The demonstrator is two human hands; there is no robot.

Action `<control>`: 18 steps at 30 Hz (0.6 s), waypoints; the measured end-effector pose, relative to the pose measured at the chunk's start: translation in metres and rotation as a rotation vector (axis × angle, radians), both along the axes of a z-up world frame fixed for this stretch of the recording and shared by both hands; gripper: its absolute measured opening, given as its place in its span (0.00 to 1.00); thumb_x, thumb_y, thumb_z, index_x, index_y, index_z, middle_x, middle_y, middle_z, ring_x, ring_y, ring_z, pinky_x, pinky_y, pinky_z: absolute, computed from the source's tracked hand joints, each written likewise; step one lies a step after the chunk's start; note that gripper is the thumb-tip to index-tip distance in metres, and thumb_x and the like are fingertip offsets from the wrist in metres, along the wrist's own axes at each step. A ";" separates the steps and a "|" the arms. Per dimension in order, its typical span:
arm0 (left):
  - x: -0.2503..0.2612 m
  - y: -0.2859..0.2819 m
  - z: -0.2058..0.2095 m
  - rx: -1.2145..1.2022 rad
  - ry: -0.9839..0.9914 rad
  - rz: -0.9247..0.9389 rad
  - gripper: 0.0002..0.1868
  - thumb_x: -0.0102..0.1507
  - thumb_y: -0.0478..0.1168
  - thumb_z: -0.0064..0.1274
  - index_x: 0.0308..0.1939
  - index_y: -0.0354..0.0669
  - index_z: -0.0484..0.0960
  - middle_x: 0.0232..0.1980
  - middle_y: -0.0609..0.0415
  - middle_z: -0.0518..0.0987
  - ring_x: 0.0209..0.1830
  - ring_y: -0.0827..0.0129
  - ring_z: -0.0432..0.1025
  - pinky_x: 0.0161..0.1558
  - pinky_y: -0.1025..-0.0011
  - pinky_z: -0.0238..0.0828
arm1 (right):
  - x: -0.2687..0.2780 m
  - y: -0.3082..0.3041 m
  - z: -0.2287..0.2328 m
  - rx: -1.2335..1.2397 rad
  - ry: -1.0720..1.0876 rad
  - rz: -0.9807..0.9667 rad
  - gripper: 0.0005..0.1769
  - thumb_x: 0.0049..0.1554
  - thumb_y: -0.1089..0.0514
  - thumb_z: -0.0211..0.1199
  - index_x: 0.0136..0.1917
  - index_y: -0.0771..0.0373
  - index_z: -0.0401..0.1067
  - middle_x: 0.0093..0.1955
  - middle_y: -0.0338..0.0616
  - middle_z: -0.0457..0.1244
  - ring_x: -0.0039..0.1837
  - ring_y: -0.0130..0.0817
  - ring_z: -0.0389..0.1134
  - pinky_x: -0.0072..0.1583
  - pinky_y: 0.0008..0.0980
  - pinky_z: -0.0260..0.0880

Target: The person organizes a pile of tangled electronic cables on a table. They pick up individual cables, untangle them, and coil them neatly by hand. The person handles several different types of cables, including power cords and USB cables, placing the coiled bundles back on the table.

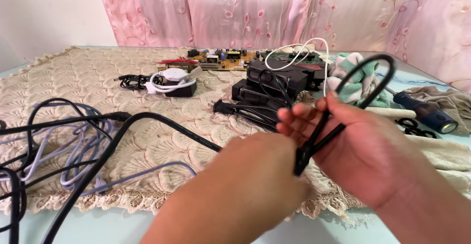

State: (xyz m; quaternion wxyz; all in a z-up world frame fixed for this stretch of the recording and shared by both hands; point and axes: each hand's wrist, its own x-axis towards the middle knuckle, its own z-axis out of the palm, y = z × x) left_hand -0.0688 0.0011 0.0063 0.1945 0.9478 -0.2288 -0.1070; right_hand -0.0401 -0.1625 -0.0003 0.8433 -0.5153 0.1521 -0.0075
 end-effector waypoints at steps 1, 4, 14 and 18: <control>0.000 0.002 0.000 -0.019 -0.134 -0.013 0.12 0.58 0.44 0.57 0.35 0.37 0.84 0.40 0.41 0.83 0.45 0.47 0.78 0.53 0.54 0.70 | 0.005 -0.008 -0.006 0.018 -0.099 0.039 0.20 0.71 0.47 0.41 0.46 0.62 0.64 0.44 0.47 0.65 0.52 0.44 0.70 0.65 0.50 0.71; 0.005 0.011 -0.007 -0.028 -0.449 -0.016 0.08 0.50 0.38 0.57 0.33 0.42 0.84 0.38 0.44 0.83 0.46 0.47 0.76 0.58 0.49 0.63 | 0.026 -0.039 -0.027 0.140 -0.289 0.131 0.18 0.72 0.47 0.44 0.45 0.59 0.64 0.38 0.40 0.59 0.44 0.37 0.65 0.60 0.47 0.72; 0.027 0.034 -0.010 -0.113 -0.620 0.021 0.15 0.50 0.30 0.50 0.37 0.48 0.87 0.41 0.50 0.84 0.52 0.55 0.73 0.56 0.56 0.63 | 0.026 -0.042 -0.018 0.253 -0.346 0.023 0.15 0.68 0.47 0.56 0.46 0.58 0.63 0.37 0.35 0.55 0.38 0.28 0.53 0.51 0.40 0.64; 0.028 0.035 -0.020 -0.123 -0.672 -0.045 0.12 0.49 0.43 0.62 0.35 0.47 0.87 0.40 0.49 0.83 0.53 0.52 0.71 0.56 0.54 0.60 | 0.009 -0.028 -0.001 0.266 -0.256 -0.059 0.17 0.67 0.47 0.58 0.45 0.62 0.62 0.40 0.38 0.54 0.43 0.30 0.54 0.55 0.42 0.63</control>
